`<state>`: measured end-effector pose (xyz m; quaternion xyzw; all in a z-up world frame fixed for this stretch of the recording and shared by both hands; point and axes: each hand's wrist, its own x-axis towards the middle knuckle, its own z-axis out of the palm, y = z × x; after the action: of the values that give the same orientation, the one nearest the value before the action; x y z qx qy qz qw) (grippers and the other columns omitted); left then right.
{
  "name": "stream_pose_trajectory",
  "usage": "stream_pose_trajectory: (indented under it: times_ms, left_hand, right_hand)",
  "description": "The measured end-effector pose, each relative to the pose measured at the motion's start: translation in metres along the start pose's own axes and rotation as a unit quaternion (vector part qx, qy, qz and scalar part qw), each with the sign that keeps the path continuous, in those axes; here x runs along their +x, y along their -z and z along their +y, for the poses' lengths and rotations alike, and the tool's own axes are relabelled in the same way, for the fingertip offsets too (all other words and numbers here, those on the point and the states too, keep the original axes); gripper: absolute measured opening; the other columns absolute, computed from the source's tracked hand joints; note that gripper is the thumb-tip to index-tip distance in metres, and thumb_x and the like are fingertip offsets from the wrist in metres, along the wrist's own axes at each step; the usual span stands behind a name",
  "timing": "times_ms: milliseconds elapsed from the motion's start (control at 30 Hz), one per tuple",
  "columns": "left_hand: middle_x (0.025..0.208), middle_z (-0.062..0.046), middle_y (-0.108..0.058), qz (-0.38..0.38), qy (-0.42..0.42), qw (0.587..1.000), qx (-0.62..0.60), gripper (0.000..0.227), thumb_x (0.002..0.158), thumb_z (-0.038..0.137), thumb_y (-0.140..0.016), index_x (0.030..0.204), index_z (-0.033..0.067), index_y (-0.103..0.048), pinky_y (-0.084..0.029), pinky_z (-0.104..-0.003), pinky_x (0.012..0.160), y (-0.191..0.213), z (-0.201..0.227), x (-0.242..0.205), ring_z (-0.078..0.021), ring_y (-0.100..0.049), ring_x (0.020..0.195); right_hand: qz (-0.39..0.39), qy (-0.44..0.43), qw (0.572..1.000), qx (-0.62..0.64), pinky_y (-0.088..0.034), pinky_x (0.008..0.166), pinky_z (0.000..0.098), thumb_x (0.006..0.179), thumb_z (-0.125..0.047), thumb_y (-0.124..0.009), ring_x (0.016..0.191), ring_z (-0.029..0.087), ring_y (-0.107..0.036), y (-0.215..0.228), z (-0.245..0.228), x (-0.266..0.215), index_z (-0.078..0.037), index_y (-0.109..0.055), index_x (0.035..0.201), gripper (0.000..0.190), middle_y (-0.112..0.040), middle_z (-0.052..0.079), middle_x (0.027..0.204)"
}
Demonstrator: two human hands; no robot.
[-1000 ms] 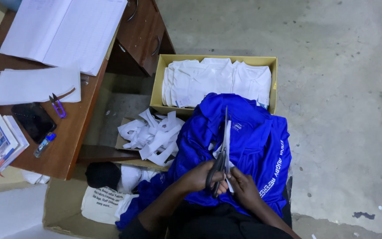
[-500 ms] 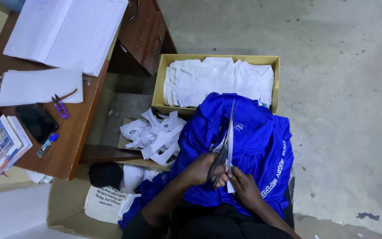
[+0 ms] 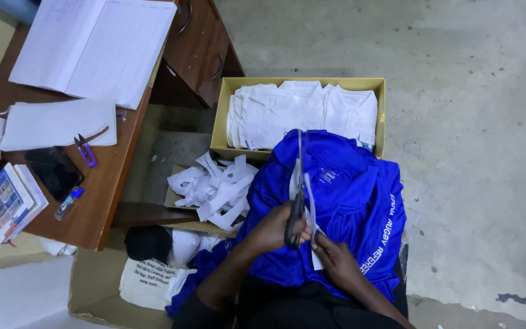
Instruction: Cutting white fabric strips with scissors and placing them on a blue jersey
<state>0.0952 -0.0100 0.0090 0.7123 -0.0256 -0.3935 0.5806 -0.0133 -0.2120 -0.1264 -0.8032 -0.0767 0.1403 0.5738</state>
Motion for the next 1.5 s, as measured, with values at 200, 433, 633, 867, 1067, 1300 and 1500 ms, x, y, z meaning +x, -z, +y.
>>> stream_pose_trajectory:
  times_ms: [200,433,633,867,1067,1300,1500]
  left_hand:
    - [0.095,-0.006,-0.081,0.238,-0.059,0.964,0.098,0.031,0.092,0.032,-0.070,0.112,0.0109,-0.058,-0.060,-0.039,0.072,0.025,0.019,-0.003,-0.0231,-0.080,0.081]
    - [0.105,-0.004,-0.064,0.248,-0.030,0.963,0.100,0.070,0.076,0.056,-0.083,0.121,0.0147,-0.048,-0.050,-0.039,0.076,0.034,-0.015,0.069,-0.0202,-0.065,0.094]
    - [0.108,-0.011,-0.073,0.257,-0.151,0.954,0.022,0.052,0.082,0.025,-0.087,0.123,0.0094,-0.059,-0.062,-0.036,0.078,0.057,-0.010,-0.010,-0.0242,-0.073,0.095]
    - [0.073,-0.002,-0.060,0.386,-0.022,0.916,0.103,0.036,0.076,0.031,-0.091,0.089,0.0137,-0.062,-0.051,-0.039,0.064,0.136,-0.065,-0.209,-0.0195,-0.059,0.064]
    - [0.084,-0.012,-0.070,0.345,-0.021,0.938,0.016,0.047,0.069,0.013,-0.096,0.104,0.0068,-0.065,-0.058,-0.042,0.068,0.135,-0.068,-0.219,-0.0260,-0.069,0.073]
    - [0.099,-0.026,-0.083,0.254,-0.026,0.962,-0.095,0.074,0.058,-0.011,-0.102,0.124,-0.0026,-0.068,-0.069,-0.046,0.075,0.125,-0.058,-0.173,-0.0351,-0.082,0.086]
    - [0.073,-0.010,-0.064,0.146,-0.111,0.964,-0.195,0.059,0.069,-0.001,-0.103,0.109,0.0068,-0.059,-0.051,-0.024,0.050,0.024,-0.127,0.019,-0.0172,-0.068,0.062]
  right_hand:
    - [0.041,-0.043,0.998,0.008,-0.037,0.052,0.0331,0.107,-0.039,-0.056,0.053,0.007,-0.053,-0.001,0.000,-0.001,-0.018,-0.054,0.083,0.031,-0.049,-0.006,0.059]
    - [0.127,-0.036,0.948,0.290,-0.031,0.030,0.0242,0.103,-0.030,-0.061,0.031,0.010,-0.045,0.000,0.004,-0.002,-0.006,-0.060,0.090,0.027,-0.054,0.003,0.049]
    - [0.222,-0.009,0.881,0.419,-0.029,0.021,0.0246,0.102,-0.025,-0.064,0.023,0.012,-0.038,0.000,0.038,-0.001,-0.007,-0.054,0.102,0.021,-0.045,0.005,0.044]
    - [0.193,-0.017,0.928,0.318,-0.030,0.027,0.0225,0.104,-0.032,-0.061,0.028,0.010,-0.043,0.005,-0.003,-0.001,-0.009,-0.054,0.094,0.026,-0.054,0.005,0.046]
    - [0.173,-0.035,0.928,0.329,-0.043,0.027,0.0245,0.103,-0.017,-0.063,0.028,0.017,-0.054,-0.002,0.019,0.028,0.002,-0.063,0.101,0.019,-0.056,0.014,0.047]
    - [0.075,-0.048,0.985,0.147,-0.052,0.042,0.0311,0.095,-0.016,-0.075,0.044,0.020,-0.064,-0.001,-0.038,0.026,-0.003,-0.080,0.094,0.014,-0.067,0.016,0.057]
    - [-0.019,-0.011,0.998,0.060,-0.052,0.056,0.0361,0.100,-0.020,-0.069,0.058,0.018,-0.063,-0.009,-0.062,0.024,-0.009,-0.078,0.101,0.015,-0.072,0.015,0.064]
